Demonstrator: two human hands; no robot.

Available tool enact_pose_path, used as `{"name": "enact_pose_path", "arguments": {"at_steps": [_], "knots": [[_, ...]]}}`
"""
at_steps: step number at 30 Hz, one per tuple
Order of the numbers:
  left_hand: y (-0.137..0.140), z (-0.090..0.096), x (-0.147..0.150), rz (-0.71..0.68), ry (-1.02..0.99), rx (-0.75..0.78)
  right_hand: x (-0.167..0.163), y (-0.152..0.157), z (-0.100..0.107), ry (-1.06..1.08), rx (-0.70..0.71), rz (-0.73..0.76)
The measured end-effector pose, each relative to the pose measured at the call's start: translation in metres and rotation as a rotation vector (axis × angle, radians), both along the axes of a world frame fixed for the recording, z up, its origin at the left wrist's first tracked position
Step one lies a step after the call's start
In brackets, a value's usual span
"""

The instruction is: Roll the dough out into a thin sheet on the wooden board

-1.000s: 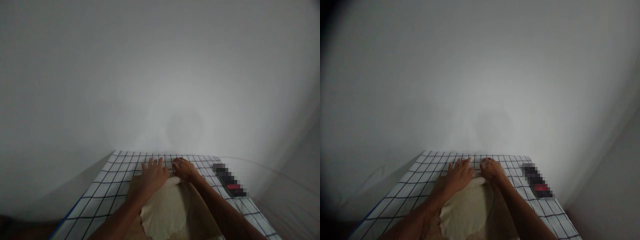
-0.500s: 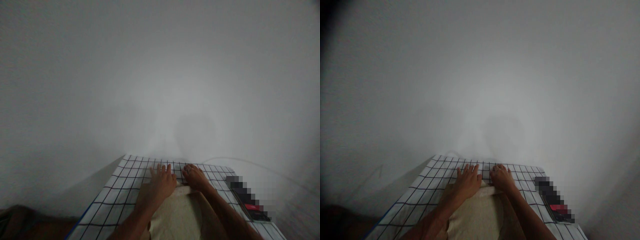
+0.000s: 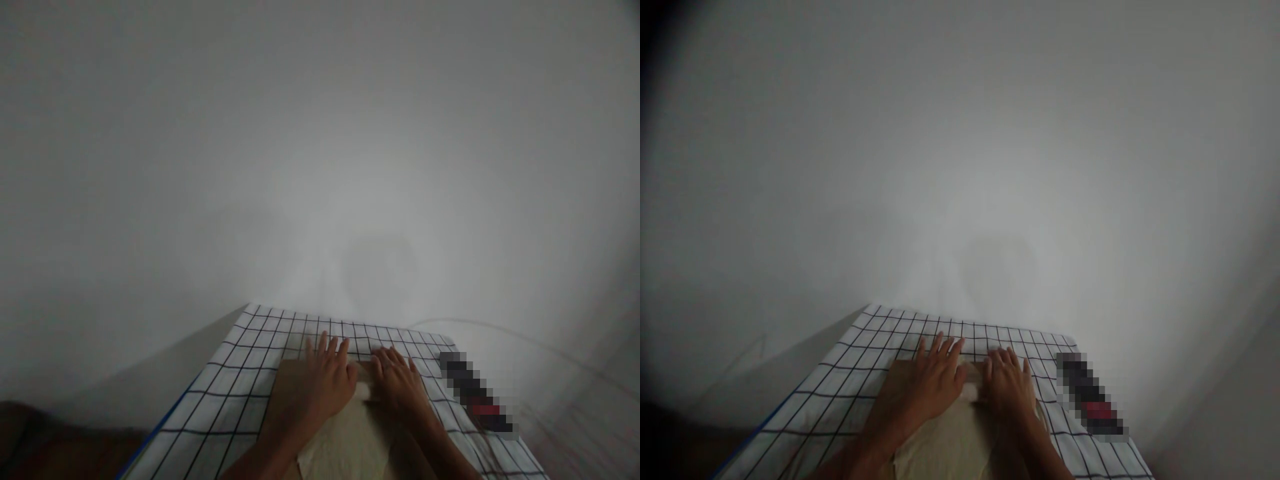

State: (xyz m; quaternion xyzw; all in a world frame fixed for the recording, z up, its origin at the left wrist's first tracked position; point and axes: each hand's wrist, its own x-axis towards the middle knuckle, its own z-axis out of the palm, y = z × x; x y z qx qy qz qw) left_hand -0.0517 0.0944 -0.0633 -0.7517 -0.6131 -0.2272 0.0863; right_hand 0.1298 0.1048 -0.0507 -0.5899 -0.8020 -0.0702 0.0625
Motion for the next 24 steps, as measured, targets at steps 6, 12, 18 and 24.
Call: {"name": "enact_pose_path", "arguments": {"at_steps": [6, 12, 18, 24], "knots": [[-0.001, 0.004, 0.002, -0.020, -0.071, -0.036, 0.008, 0.006, -0.010, 0.032, -0.018, 0.029], [0.020, 0.015, 0.001, 0.047, -0.107, -0.087, 0.002, 0.057, 0.001, -0.013, -0.051, 0.162], [0.041, 0.019, -0.003, 0.111, -0.116, -0.091, -0.006, 0.100, 0.000, 0.031, -0.052, 0.194], [0.043, 0.017, -0.003, 0.118, -0.092, -0.108, 0.002, 0.102, -0.006, 0.108, -0.026, 0.215]]}}
